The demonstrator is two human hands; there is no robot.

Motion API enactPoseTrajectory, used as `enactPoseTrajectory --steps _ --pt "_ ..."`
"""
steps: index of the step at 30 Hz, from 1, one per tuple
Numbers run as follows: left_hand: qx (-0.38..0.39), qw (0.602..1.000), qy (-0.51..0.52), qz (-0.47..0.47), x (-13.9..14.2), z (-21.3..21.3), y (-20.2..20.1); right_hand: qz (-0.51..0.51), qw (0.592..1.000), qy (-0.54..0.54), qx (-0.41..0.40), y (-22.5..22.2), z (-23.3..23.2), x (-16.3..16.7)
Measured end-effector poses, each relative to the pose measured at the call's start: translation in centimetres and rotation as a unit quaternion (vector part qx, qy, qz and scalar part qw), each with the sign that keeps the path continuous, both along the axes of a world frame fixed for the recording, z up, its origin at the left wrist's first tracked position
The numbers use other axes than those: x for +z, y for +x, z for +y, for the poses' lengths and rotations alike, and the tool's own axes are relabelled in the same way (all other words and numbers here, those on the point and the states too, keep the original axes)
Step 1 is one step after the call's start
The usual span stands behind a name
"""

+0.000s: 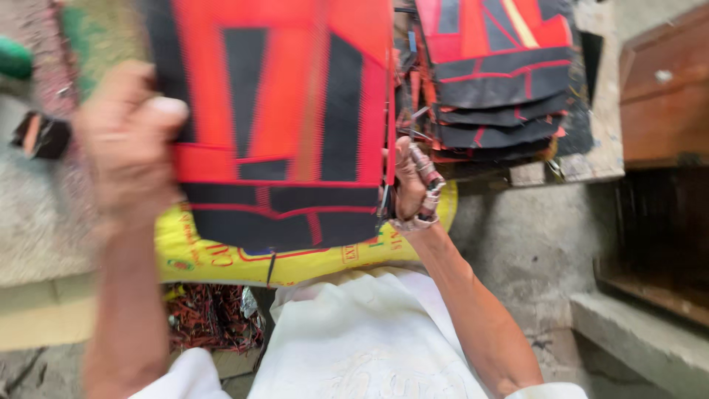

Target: The person uses shears to trim the edges of a red, black, and yellow patterned leather piece. They rotate the piece to cut along different sides, then place it on a stack of similar finished pieces. The person repeats this process with another leather piece.

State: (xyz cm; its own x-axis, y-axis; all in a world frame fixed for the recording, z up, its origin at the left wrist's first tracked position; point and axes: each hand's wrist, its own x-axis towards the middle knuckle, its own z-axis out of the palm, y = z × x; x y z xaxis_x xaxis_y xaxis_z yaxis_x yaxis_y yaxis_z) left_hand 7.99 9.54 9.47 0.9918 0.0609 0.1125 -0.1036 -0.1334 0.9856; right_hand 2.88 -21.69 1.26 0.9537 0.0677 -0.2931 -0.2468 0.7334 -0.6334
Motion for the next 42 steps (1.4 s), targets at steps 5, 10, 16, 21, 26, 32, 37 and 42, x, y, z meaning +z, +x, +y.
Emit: enactPoseTrajectory --steps 5,10,16,21,26,32,37,42 --pt "-0.061 0.898 -0.391 0.193 -5.7 -0.4 -3.0 0.070 0.969 -0.217 0.097 1.0 0.8 -0.1" --pt "-0.039 0.752 -0.633 0.180 -7.4 -5.1 -12.2 0.054 0.951 -0.297 0.073 1.1 1.6 0.2" --pt "0.044 0.809 -0.557 0.180 -11.0 -12.1 -13.0 -0.077 0.954 -0.241 0.160 3.1 1.4 -0.2" --pt "-0.006 0.830 -0.545 0.116 -8.9 -10.9 -9.4 -0.067 0.962 -0.230 0.129 1.4 -1.0 -0.2" --pt "0.019 0.823 -0.564 0.071 -8.0 -11.1 -6.0 -0.069 0.937 -0.266 0.215 -6.1 -2.8 0.4" --pt "0.039 0.847 -0.527 0.058 -9.8 -12.1 -5.0 -0.045 0.913 -0.229 0.334 -10.0 -0.5 -0.5" --pt "0.069 0.866 -0.491 0.063 -10.1 -12.2 -5.3 -0.058 0.920 -0.214 0.324 -8.9 0.9 -1.4" --pt "0.015 0.812 -0.577 0.085 -8.8 -11.9 -5.8 -0.034 0.927 -0.241 0.286 -7.8 1.6 -1.4"
